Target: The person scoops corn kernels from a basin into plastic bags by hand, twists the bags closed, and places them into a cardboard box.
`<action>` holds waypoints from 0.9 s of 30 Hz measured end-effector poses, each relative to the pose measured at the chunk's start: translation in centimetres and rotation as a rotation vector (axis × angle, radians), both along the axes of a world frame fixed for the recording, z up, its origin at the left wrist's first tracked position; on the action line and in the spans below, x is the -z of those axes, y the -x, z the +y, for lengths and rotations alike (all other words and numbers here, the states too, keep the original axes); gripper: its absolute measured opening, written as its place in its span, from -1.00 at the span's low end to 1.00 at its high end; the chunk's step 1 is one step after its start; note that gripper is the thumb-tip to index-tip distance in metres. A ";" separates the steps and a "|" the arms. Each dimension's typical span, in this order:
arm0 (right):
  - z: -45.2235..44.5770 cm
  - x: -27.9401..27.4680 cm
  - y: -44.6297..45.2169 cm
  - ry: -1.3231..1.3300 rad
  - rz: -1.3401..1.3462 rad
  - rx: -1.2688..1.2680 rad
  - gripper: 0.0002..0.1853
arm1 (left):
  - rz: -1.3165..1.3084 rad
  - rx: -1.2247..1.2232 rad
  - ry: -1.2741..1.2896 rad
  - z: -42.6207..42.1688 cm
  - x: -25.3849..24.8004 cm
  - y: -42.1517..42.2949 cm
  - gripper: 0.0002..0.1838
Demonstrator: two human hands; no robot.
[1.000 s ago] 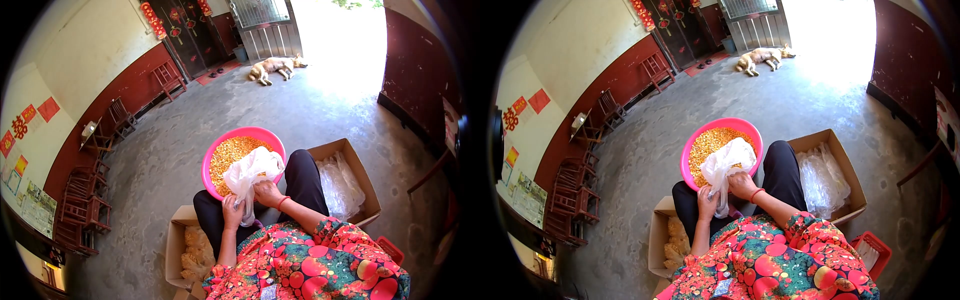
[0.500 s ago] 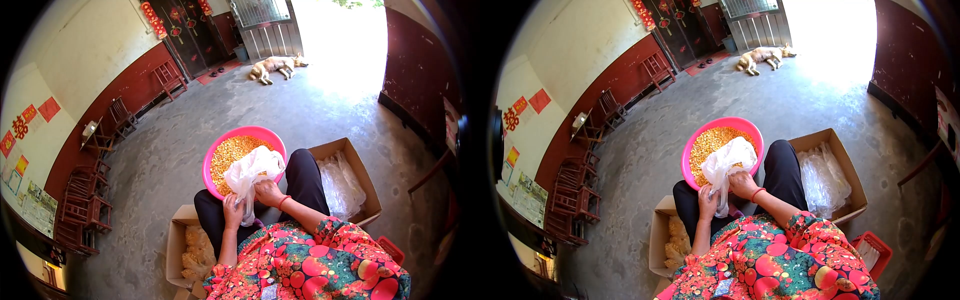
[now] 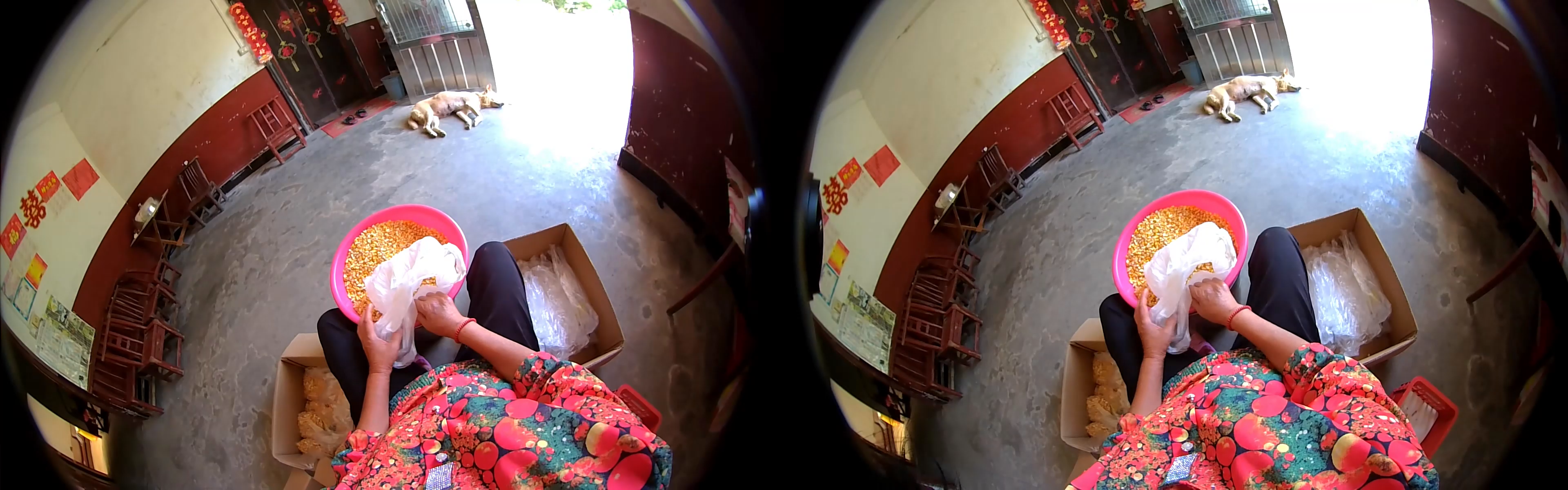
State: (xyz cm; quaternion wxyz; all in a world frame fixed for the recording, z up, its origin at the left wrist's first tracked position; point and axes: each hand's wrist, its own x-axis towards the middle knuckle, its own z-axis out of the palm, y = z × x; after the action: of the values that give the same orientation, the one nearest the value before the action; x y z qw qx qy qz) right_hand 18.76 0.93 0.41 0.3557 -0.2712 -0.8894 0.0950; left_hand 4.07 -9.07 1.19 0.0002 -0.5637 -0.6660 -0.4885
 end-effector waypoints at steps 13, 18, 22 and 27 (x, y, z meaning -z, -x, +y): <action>0.1 0.1 0.1 -0.031 -0.021 0.002 -0.84 | -0.138 -0.127 -0.070 0.0 2.1 2.0 -0.48; 0.0 -0.1 0.0 -0.021 -0.018 -0.001 -0.84 | -0.190 -0.079 -0.117 0.0 2.8 2.3 -0.61; -0.1 -0.2 -0.1 -0.029 -0.043 0.010 -0.84 | -0.128 -0.089 -0.106 -0.1 3.1 2.5 -0.57; -0.2 -0.4 -0.1 0.020 -0.029 -0.006 -0.84 | -0.199 -0.078 -0.090 -0.1 3.0 2.2 -0.56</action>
State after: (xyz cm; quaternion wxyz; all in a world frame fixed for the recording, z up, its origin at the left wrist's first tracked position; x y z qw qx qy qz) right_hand 18.88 0.74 0.78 0.3399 -0.2734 -0.8942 0.1012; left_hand 1.89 -9.14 -1.80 -0.0215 -0.4855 -0.6617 -0.5709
